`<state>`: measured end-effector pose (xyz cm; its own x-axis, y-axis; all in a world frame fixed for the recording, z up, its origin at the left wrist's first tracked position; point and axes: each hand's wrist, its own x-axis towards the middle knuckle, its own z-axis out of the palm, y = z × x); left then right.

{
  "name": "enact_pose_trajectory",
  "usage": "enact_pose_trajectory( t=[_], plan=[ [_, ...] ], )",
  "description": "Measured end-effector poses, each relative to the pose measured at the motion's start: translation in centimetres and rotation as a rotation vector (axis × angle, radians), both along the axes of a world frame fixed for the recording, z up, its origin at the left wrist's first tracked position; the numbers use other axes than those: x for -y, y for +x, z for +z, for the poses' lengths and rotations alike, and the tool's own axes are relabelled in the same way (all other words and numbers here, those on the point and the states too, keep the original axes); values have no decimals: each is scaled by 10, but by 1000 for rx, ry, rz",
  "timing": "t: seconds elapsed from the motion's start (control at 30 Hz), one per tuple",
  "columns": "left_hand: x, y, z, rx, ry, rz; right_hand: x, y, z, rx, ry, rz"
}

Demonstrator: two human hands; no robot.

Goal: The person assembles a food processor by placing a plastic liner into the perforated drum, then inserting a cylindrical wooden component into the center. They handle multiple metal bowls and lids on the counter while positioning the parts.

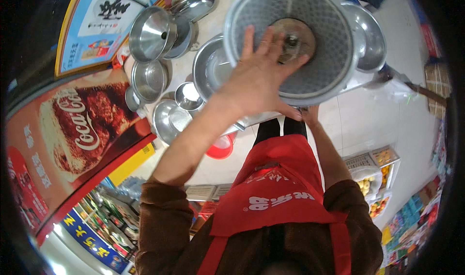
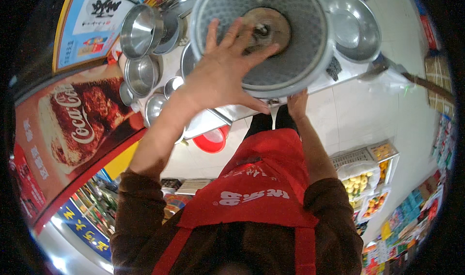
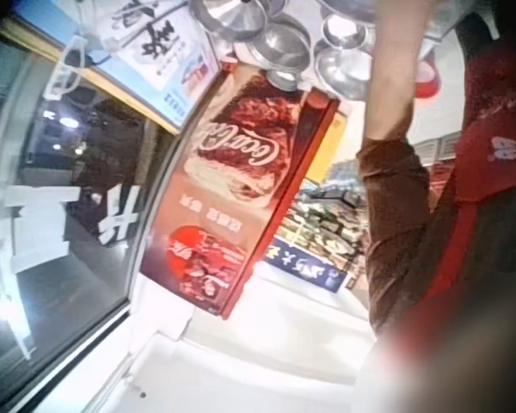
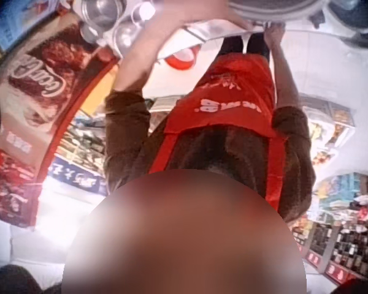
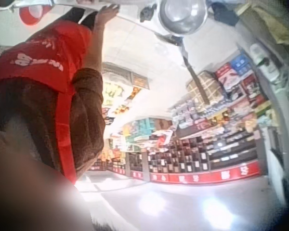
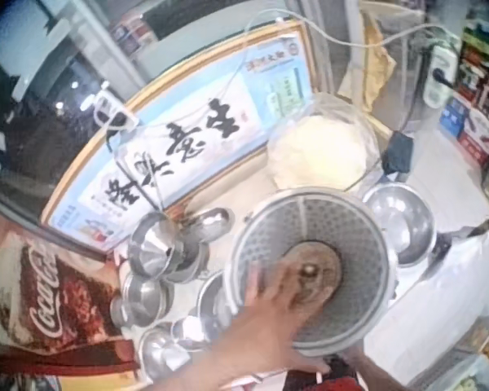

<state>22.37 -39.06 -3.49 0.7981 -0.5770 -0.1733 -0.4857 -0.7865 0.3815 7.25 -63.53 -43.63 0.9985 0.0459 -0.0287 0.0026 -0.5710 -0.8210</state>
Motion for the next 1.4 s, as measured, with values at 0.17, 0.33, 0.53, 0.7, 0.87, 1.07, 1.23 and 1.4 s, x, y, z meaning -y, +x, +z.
enact_pose_trajectory(
  t=[0.17,0.33,0.53,0.7,0.87,1.07,1.23,1.4],
  plan=[
    [-32,-84,-54,491,-305,524,-35,-40,10,-103,-302,400],
    [-63,-213,-205,218,-531,1359,-68,-22,58,-238,-40,501],
    [-73,-324,-348,-1132,-1155,2280,-117,-14,70,-493,-105,786],
    [-91,-365,-354,-947,-1897,1913,-179,-38,67,-360,-18,1049],
    [-125,-394,-328,-722,-1746,1984,-253,-63,64,-287,-51,1036],
    [-153,-415,-319,-612,-1878,1923,-303,-64,38,-108,-292,986],
    [-144,-412,-321,-605,-1883,1942,-311,-57,19,37,-392,1069],
    [-131,-419,-320,-654,-1817,2101,-297,-57,57,-136,-123,1117]
  ],
)
